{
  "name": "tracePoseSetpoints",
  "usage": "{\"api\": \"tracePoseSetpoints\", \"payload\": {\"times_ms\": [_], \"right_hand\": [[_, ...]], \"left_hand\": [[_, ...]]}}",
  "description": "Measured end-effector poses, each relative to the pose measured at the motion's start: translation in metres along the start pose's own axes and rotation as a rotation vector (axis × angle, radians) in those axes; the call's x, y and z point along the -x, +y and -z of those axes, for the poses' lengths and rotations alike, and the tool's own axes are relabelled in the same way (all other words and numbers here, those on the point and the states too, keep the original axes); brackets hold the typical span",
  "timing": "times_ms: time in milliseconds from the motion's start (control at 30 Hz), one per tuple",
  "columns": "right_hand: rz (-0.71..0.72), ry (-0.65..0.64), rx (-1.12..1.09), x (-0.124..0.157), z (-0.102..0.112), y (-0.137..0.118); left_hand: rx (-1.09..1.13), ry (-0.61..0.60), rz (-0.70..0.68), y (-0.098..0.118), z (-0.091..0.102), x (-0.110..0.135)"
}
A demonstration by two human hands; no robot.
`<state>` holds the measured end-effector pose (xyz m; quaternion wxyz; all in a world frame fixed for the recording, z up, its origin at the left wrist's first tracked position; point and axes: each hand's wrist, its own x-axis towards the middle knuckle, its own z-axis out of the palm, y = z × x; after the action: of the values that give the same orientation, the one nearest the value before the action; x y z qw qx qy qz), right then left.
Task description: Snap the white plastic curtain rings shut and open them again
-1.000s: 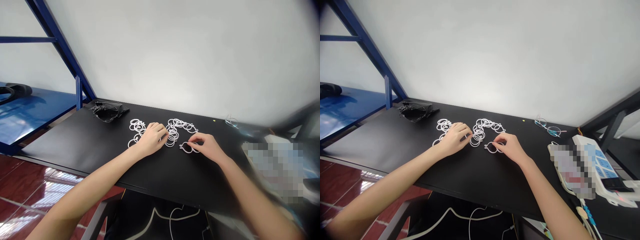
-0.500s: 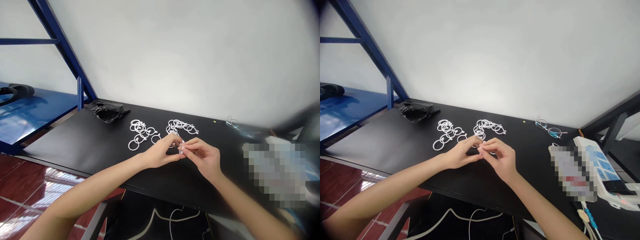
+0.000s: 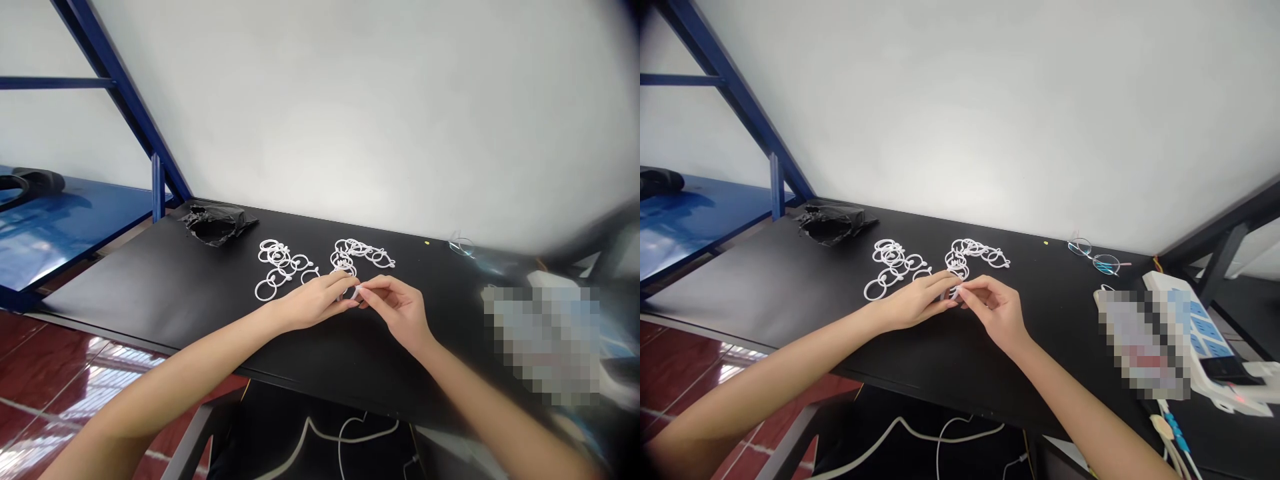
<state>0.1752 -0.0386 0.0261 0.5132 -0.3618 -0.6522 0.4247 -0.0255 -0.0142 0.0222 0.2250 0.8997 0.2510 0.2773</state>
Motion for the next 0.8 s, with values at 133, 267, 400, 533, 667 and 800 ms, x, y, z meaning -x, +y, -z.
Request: {"api": "tracePoseSetpoints", "payload": {"times_ms": [133,267,400,533,667,800], "right_hand": [[-0.040,0.003,-0.030,-0.001,-0.001,0.000],[-0.089,-0.001,0.007,-0.006,0.009,0.006],[-0.067,0.068,0.274,-0.016,0.028,0.014],[-0.010,-0.140,0.690,-0.019,0.038,0.018],[-0.048,-0.249,0.796,-0.017,0.037,0.021],[-0.046,-0.203,0.769,-0.018,0.035,0.020]], "left_hand": [[-0.034,-0.020,-0.014,0.001,0.003,0.000],[-0.184,0.052,-0.014,-0.002,0.009,-0.002],[-0.460,0.152,0.101,-0.021,0.019,-0.001],[-0.644,0.030,0.284,-0.041,0.027,0.004],[-0.727,-0.006,0.366,-0.043,0.028,0.007],[-0.650,-0.011,0.282,-0.036,0.024,0.006]]}}
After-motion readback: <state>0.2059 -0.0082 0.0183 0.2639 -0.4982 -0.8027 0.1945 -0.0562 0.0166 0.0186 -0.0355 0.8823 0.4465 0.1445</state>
